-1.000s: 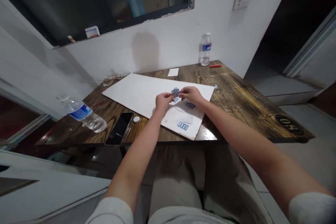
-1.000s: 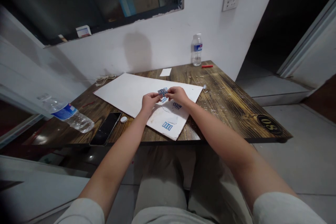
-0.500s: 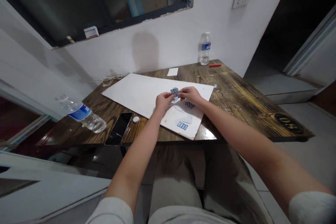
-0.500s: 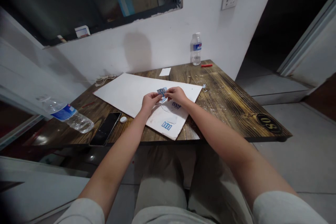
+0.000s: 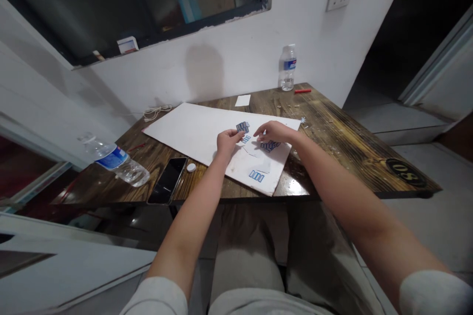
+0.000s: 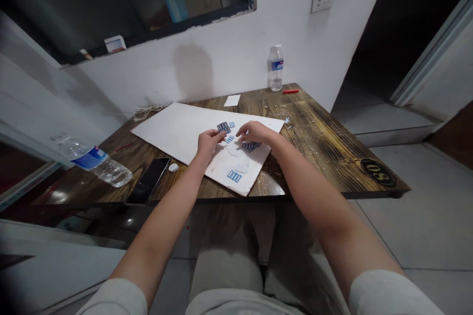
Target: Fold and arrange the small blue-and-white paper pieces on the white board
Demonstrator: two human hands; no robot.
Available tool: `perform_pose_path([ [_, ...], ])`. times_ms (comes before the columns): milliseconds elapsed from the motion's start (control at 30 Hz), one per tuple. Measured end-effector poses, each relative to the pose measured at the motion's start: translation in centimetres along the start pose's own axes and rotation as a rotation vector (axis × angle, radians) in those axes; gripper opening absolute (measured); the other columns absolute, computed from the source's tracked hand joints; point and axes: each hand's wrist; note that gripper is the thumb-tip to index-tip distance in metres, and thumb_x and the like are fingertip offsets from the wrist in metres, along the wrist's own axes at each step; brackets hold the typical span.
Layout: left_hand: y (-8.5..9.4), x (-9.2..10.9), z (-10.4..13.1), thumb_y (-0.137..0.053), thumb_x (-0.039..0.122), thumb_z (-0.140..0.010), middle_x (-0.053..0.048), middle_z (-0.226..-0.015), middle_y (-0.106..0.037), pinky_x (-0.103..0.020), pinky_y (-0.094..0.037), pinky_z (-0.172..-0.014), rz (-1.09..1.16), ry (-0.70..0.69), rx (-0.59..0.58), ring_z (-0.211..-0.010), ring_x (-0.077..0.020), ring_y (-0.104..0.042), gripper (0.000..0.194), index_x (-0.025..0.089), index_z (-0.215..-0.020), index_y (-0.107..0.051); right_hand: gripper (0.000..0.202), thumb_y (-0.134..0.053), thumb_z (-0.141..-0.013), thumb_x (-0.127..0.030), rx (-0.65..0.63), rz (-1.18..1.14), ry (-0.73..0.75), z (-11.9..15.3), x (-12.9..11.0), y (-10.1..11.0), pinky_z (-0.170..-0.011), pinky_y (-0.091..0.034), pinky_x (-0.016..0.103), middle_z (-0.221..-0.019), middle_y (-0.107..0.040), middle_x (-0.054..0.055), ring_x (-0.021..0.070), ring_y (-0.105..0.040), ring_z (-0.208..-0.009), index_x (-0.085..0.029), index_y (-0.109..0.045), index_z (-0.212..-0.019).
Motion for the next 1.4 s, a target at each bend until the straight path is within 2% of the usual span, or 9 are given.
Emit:
perform_pose_path([
  [100,0.0,0.1,0.1,-0.085,0.031,-0.057,-0.005,-0.065,-0.070,-0.028,-0.049,-0.068,0.029,0.017,0.002,-0.062,-0.0129,-0.062,0.026,0.013,-0.069,-0.070,0.031,-0.084,-0.057,-0.021,-0.099,0.102,0.077,0.2,1.1,1.3,-0.065,-0.044,0.026,-0.080,-0.071,0.001,0.0160,-0.060,-0.069,-0.029,-0.080,-0.086],
  [233,0.1,0.2,0.2,-0.086,0.034,-0.056,-0.005,-0.066,-0.069,-0.029,-0.050,-0.068,0.028,0.015,-0.006,-0.062,-0.0131,-0.062,0.030,0.014,-0.070,-0.070,0.031,-0.085,-0.054,-0.018,-0.164,0.182,0.132,0.2,1.7,1.4,-0.068,-0.045,0.027,-0.081,-0.068,0.002,0.0159,-0.059,-0.070,-0.031,-0.081,-0.082],
  [433,0.0,-0.1,0.0,-0.087,0.033,-0.055,-0.004,-0.064,-0.068,-0.029,-0.049,-0.067,0.036,0.017,0.000,-0.061,-0.0127,-0.061,0.030,0.013,-0.069,-0.069,0.028,-0.085,-0.053,-0.015,-0.154,0.176,0.139,-0.1,1.6,0.8,-0.066,-0.045,0.028,-0.083,-0.069,0.003,0.0159,-0.058,-0.070,-0.029,-0.080,-0.076],
  [667,0.0,-0.3,-0.1,-0.087,0.034,-0.055,-0.004,-0.062,-0.068,-0.027,-0.048,-0.066,0.033,0.020,-0.016,-0.060,-0.0118,-0.060,0.031,0.013,-0.069,-0.069,0.021,-0.082,-0.054,-0.013,-0.144,0.157,0.044,0.2,0.8,0.9,-0.056,-0.039,0.026,-0.063,-0.067,-0.002,0.0134,-0.056,-0.057,-0.026,-0.077,-0.070],
  [833,0.0,-0.3,-0.1,-0.087,0.034,-0.055,-0.004,-0.062,-0.068,-0.028,-0.048,-0.066,0.034,0.024,-0.020,-0.060,-0.0120,-0.060,0.031,0.013,-0.069,-0.069,0.013,-0.079,-0.059,-0.013,-0.110,0.153,0.003,0.5,0.2,0.9,-0.053,-0.039,0.026,-0.062,-0.068,-0.001,0.0131,-0.057,-0.053,-0.023,-0.075,-0.067],
  [1133,-0.1,0.0,0.2,-0.088,0.034,-0.053,-0.003,-0.060,-0.067,-0.026,-0.048,-0.064,0.032,0.028,-0.019,-0.059,-0.0117,-0.060,0.031,0.013,-0.067,-0.069,0.014,-0.070,-0.071,-0.017,-0.097,0.163,0.017,0.7,-0.6,1.3,-0.061,-0.045,0.024,-0.074,-0.073,0.000,0.0142,-0.065,-0.065,-0.021,-0.077,-0.083],
  [1400,-0.1,0.0,0.1,-0.085,0.026,-0.058,-0.003,-0.059,-0.067,-0.027,-0.047,-0.064,0.049,0.039,-0.010,-0.058,-0.0118,-0.060,0.023,0.013,-0.067,-0.069,0.012,-0.065,-0.072,-0.013,-0.035,0.145,0.037,0.8,-1.1,0.7,-0.062,-0.045,0.024,-0.069,-0.071,0.001,0.0139,-0.062,-0.063,-0.019,-0.074,-0.078],
])
Point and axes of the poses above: each hand's wrist, its own z-axis away from the middle knuckle, its own y-axis out of the back of the hand, x = y × z
